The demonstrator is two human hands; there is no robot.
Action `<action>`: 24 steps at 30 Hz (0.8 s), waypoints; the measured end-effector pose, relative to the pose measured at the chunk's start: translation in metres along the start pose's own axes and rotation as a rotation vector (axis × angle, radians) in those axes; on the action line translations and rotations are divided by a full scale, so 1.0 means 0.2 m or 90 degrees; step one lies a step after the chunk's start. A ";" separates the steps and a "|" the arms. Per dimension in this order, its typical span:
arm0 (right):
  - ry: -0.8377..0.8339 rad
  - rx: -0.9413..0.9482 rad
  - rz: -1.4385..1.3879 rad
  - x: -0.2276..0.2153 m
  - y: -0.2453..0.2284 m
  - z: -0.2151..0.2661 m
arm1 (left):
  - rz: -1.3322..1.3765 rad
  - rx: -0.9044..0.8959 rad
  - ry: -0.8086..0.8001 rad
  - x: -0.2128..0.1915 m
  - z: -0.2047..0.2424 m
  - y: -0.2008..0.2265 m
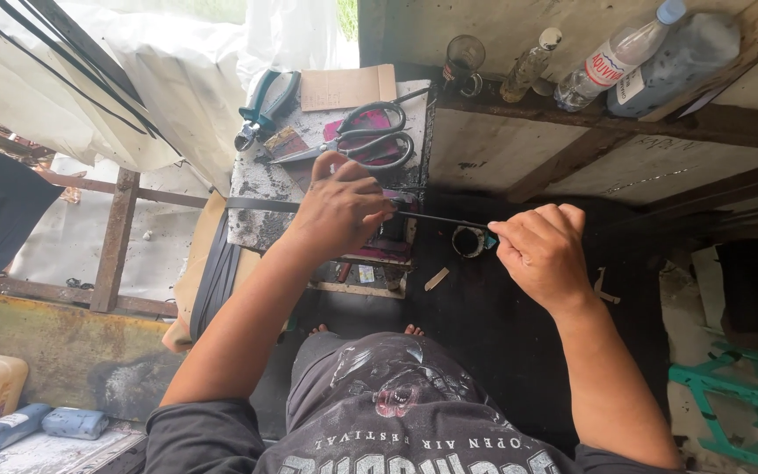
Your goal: Processing long leather strips by applying a treatment to the ends and hanging them on a rack to dry.
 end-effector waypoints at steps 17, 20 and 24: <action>-0.083 0.013 -0.237 -0.15 -0.19 -0.31 | 0.430 -0.121 -0.160 -0.27 -0.11 0.14; -0.125 0.012 -0.308 -0.12 -0.26 -0.38 | 0.448 -0.112 -0.143 -0.28 -0.10 0.14; -0.166 -0.002 -0.355 -0.07 -0.27 -0.41 | 0.421 -0.129 -0.146 -0.34 -0.06 0.10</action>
Point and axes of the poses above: each hand's wrist, its own z-axis away from the middle knuckle, its own x-axis out of the palm, y = z × x, the point moved 4 cm from there along -z, towards the middle knuckle, and after that the axes turned 1 degree about y, right-handed, at the moved point
